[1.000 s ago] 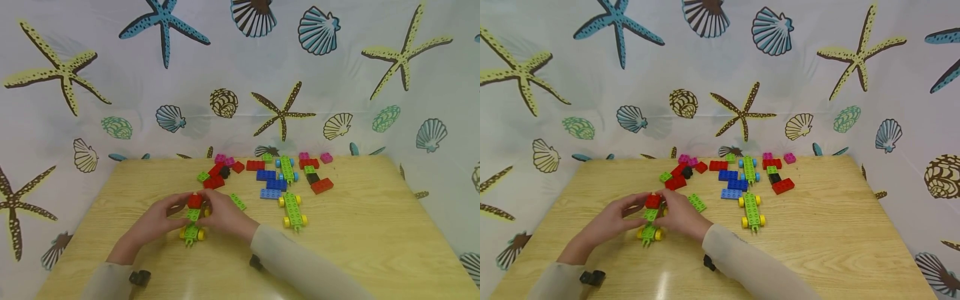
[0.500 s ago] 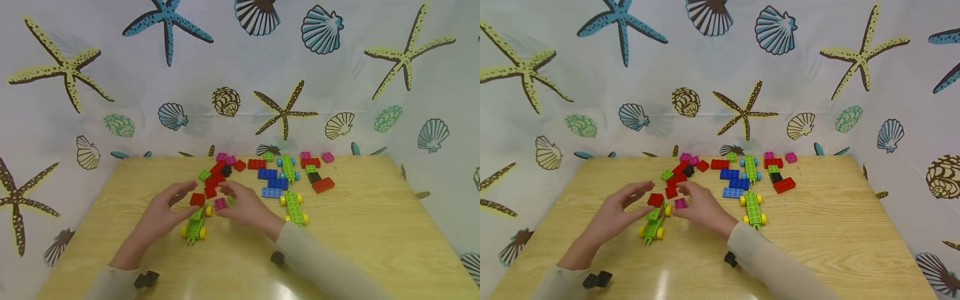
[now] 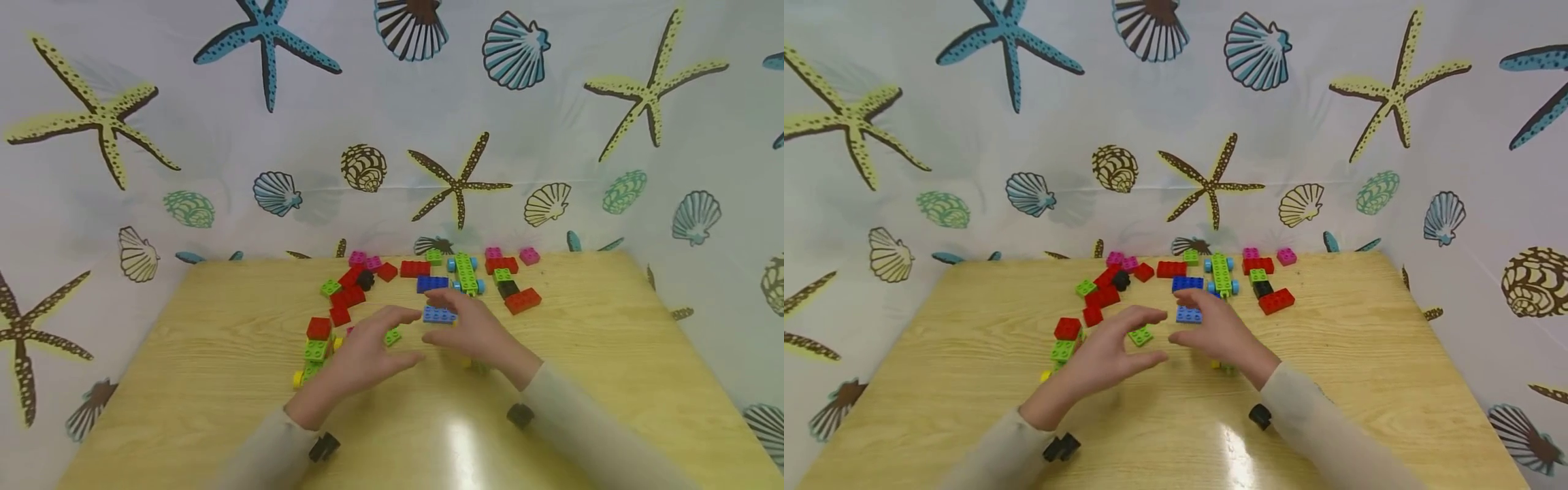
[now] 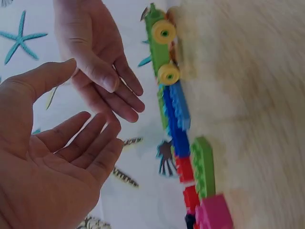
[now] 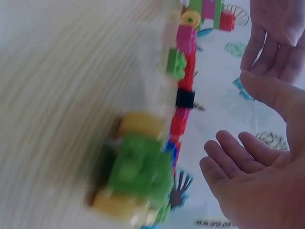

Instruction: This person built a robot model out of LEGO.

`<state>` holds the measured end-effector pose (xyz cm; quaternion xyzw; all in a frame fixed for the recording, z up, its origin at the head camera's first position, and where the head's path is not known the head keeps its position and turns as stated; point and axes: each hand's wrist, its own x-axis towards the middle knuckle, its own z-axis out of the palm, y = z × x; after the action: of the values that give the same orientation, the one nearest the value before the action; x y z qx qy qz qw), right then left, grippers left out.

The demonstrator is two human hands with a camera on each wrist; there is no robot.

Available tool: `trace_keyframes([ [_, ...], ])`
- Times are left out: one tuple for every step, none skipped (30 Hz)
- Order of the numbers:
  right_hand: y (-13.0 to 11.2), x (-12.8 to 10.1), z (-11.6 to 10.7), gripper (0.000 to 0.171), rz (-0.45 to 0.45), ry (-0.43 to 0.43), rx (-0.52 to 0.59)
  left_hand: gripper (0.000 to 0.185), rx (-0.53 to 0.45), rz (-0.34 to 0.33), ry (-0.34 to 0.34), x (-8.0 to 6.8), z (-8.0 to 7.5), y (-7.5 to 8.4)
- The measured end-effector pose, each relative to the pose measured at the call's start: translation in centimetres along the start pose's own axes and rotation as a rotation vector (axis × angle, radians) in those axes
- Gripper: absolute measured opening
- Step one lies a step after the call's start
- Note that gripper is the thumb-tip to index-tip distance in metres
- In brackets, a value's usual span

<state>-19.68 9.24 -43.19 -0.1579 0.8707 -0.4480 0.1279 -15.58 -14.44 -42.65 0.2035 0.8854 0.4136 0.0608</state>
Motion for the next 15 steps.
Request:
trace_keyframes([
  [0.7,-0.3,-0.6,0.074,0.020,0.006,-0.004,0.061,0.001,-0.012,-0.027,0.6,0.7,0.2],
  [1.4,-0.6,-1.1,0.074,0.029,0.009,-0.013,0.062,-0.003,-0.029,-0.055,1.2,1.4,0.3],
  [2.0,-0.9,-1.6,0.073,0.040,0.013,-0.029,0.062,0.006,-0.041,-0.080,1.7,2.0,0.3],
  [2.6,-1.1,-2.1,0.073,0.046,0.014,-0.051,0.063,0.023,-0.047,-0.102,2.2,2.6,0.3],
  [3.2,-1.3,-2.6,0.074,0.051,0.015,-0.071,0.064,0.039,-0.050,-0.120,2.7,3.1,0.3],
  [3.7,-1.5,-3.1,0.074,0.055,0.011,-0.092,0.066,0.054,-0.049,-0.135,3.1,3.6,0.2],
  [4.2,-1.6,-3.5,0.074,0.058,0.008,-0.108,0.067,0.066,-0.049,-0.148,3.5,4.0,0.1],
  [4.6,-1.7,-4.0,0.074,0.059,0.001,-0.122,0.069,0.078,-0.051,-0.158,3.8,4.3,0.1],
  [5.0,-1.8,-4.4,0.075,0.066,-0.006,-0.133,0.071,0.092,-0.049,-0.164,4.1,4.6,0.0],
  [5.4,-1.9,-4.8,0.077,0.066,-0.017,-0.139,0.073,0.102,-0.051,-0.171,4.4,4.9,0.1],
  [5.8,-2.0,-5.2,0.079,0.071,-0.029,-0.143,0.076,0.111,-0.052,-0.178,4.7,5.0,0.2],
  [6.2,-2.1,-5.6,0.081,0.077,-0.043,-0.144,0.078,0.111,-0.059,-0.185,4.9,5.2,0.2],
  [6.5,-2.2,-5.9,0.083,0.082,-0.055,-0.145,0.080,0.112,-0.065,-0.190,5.2,5.4,0.3],
  [6.9,-2.3,-6.2,0.086,0.085,-0.067,-0.147,0.082,0.114,-0.067,-0.195,5.5,5.6,0.4],
  [7.2,-2.4,-6.4,0.087,0.087,-0.078,-0.148,0.084,0.115,-0.072,-0.200,5.8,5.7,0.5],
])
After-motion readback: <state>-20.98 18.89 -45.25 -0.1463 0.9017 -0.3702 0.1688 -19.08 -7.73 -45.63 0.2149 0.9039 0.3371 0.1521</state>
